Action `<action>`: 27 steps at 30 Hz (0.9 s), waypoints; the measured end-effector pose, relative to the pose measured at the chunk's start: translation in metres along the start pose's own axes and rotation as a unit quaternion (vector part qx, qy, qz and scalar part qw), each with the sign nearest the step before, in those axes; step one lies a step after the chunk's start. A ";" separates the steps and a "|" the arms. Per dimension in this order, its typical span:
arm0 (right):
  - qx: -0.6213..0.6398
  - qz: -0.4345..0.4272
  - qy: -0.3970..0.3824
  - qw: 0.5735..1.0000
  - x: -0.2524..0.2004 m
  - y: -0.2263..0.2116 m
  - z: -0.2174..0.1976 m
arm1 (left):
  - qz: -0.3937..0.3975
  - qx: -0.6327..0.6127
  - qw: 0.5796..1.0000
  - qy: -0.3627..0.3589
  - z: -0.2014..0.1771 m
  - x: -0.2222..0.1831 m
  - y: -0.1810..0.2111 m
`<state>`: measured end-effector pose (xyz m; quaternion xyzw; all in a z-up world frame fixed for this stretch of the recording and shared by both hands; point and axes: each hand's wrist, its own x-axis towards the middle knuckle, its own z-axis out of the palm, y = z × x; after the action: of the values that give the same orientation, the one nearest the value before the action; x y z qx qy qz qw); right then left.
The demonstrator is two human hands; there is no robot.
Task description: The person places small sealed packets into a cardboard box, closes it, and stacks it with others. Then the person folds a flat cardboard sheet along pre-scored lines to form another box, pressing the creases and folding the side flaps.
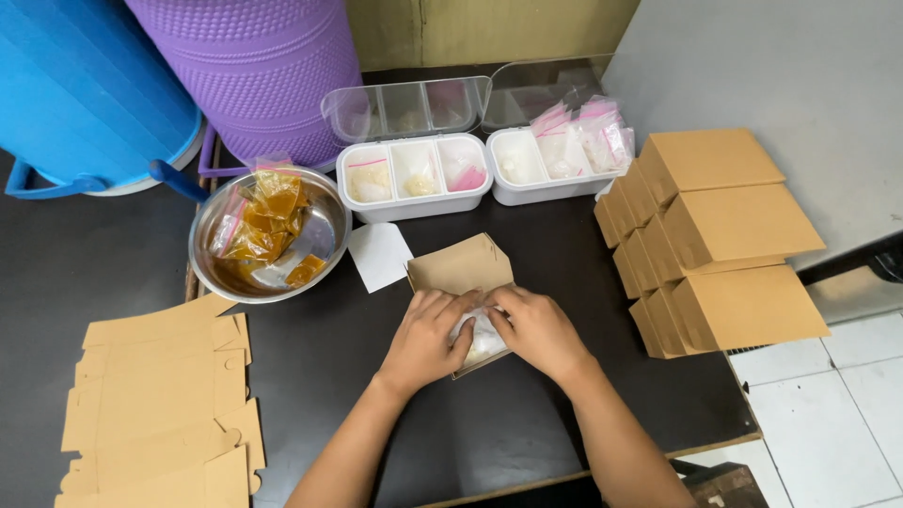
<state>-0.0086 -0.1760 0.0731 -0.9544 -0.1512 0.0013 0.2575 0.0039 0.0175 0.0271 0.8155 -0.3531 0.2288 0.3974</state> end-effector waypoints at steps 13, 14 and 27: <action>-0.111 0.038 0.043 0.992 0.001 0.009 0.008 | 0.067 0.024 0.994 -0.083 0.006 -0.008 0.021; -0.098 0.047 0.042 0.993 0.002 0.013 0.010 | 0.051 0.034 0.993 -0.103 0.013 -0.015 0.020; 0.131 0.004 0.037 0.991 0.009 0.000 0.012 | 0.034 0.073 0.994 0.072 -0.105 -0.035 0.024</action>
<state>-0.0005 -0.1677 0.0632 -0.9125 -0.1359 -0.0129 0.3856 -0.0469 0.1059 0.0768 0.8112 -0.3335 0.3251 0.3536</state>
